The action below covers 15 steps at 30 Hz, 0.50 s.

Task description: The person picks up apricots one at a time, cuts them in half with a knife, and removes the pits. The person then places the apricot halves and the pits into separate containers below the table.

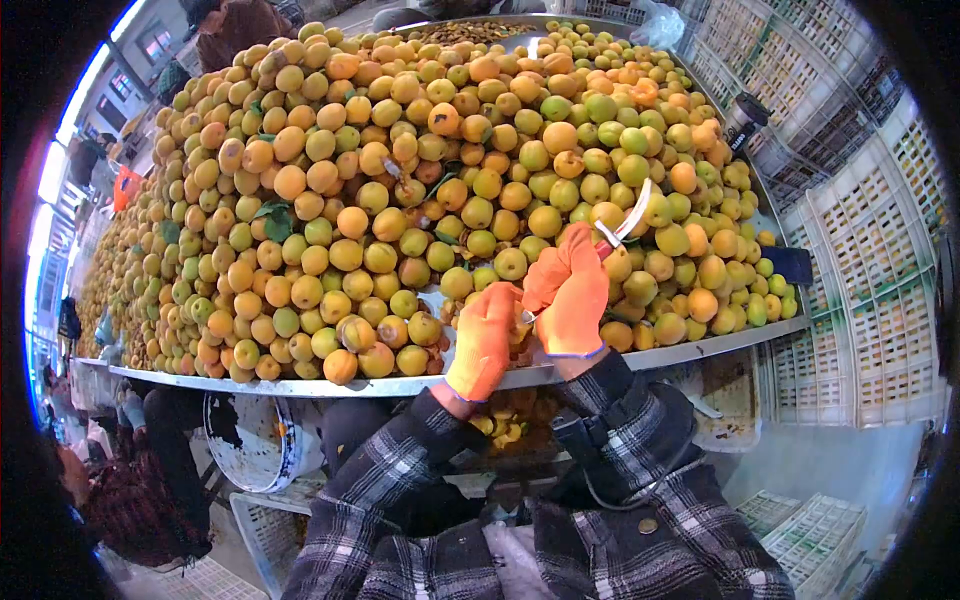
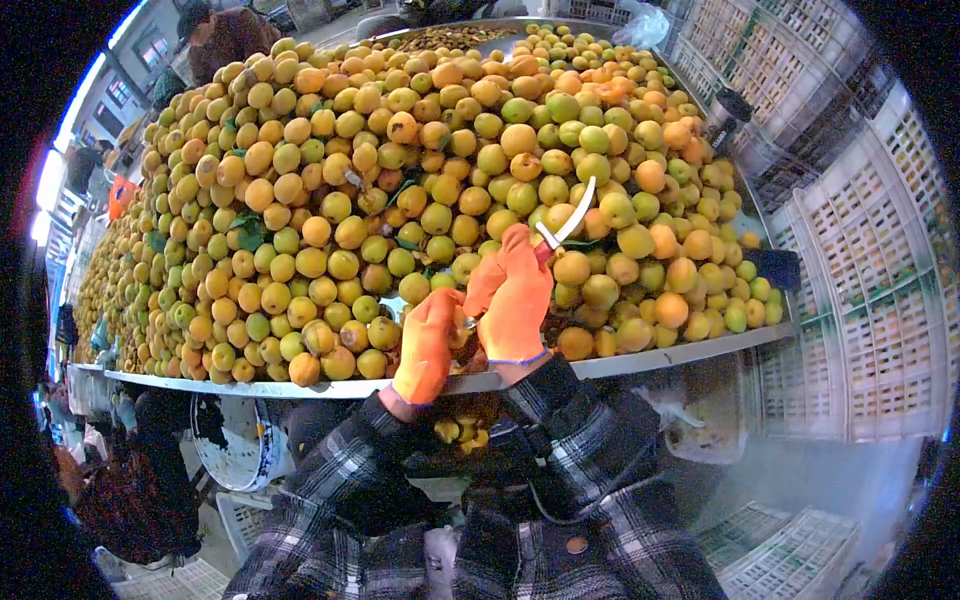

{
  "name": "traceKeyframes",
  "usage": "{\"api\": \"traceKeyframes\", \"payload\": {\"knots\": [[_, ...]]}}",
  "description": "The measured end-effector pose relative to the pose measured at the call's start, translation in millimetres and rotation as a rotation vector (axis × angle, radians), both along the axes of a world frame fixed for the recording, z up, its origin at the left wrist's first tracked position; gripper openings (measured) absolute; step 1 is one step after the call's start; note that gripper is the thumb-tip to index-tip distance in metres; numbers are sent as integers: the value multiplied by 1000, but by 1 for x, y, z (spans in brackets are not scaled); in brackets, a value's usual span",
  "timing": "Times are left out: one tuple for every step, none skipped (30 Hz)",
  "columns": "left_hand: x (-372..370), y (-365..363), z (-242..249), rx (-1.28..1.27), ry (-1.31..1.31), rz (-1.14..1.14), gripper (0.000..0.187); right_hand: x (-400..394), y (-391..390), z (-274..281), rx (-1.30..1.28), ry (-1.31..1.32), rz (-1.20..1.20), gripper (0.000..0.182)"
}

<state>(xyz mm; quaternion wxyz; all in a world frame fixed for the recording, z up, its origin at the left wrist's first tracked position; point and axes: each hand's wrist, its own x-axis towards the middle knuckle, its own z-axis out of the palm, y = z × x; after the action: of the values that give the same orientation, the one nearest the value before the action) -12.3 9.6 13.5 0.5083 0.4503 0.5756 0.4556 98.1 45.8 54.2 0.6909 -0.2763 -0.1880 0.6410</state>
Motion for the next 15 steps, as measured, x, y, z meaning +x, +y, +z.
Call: {"api": "traceKeyframes", "payload": {"knots": [[1, 1, 13, 6, -3, -5, 33, 3, 1, -2, 6, -3, -5, 46], [3, 1, 24, -59, -130, -86, 28, 6, 2, -7, 93, -112, -40, 38], [3, 2, 28, -126, -255, -165, 25, 7, 2, -8, 180, -219, -73, 30], [-1, 6, 19, -134, -308, -183, 23, 6, -2, -9, 255, -224, -42, 27], [-4, 4, 17, -135, -308, -179, 23, 5, -2, -11, 254, -223, -38, 27], [-8, 3, 17, -154, -324, -236, 22, 4, -1, -12, 338, -378, -88, 29], [-11, 3, 18, -170, -339, -296, 22, 4, 0, -12, 424, -533, -140, 31], [-14, 3, 20, -170, -340, -294, 22, 15, -3, -9, 282, -582, 33, 35], [-17, 4, 27, -226, -351, -308, 21, 20, -4, 2, 283, -582, 33, 35], [-18, 5, 31, -279, -363, -320, 20, 23, -3, 13, 230, -522, 85, 35], [-18, 7, 30, -274, -365, -317, 20, 24, -1, 20, 177, -463, 139, 35], [-18, 8, 26, -228, -316, -318, 21, 23, 1, 20, 138, -235, 183, 40], [-18, 8, 24, -185, -265, -322, 23, 28, 2, 18, 139, -235, 186, 40], [-15, 7, 23, -183, -264, -321, 23, 36, 3, 12, 129, -85, 309, 43], [-10, 6, 24, -207, -290, -234, 30, 39, 3, 12, 119, 68, 431, 46]]}}
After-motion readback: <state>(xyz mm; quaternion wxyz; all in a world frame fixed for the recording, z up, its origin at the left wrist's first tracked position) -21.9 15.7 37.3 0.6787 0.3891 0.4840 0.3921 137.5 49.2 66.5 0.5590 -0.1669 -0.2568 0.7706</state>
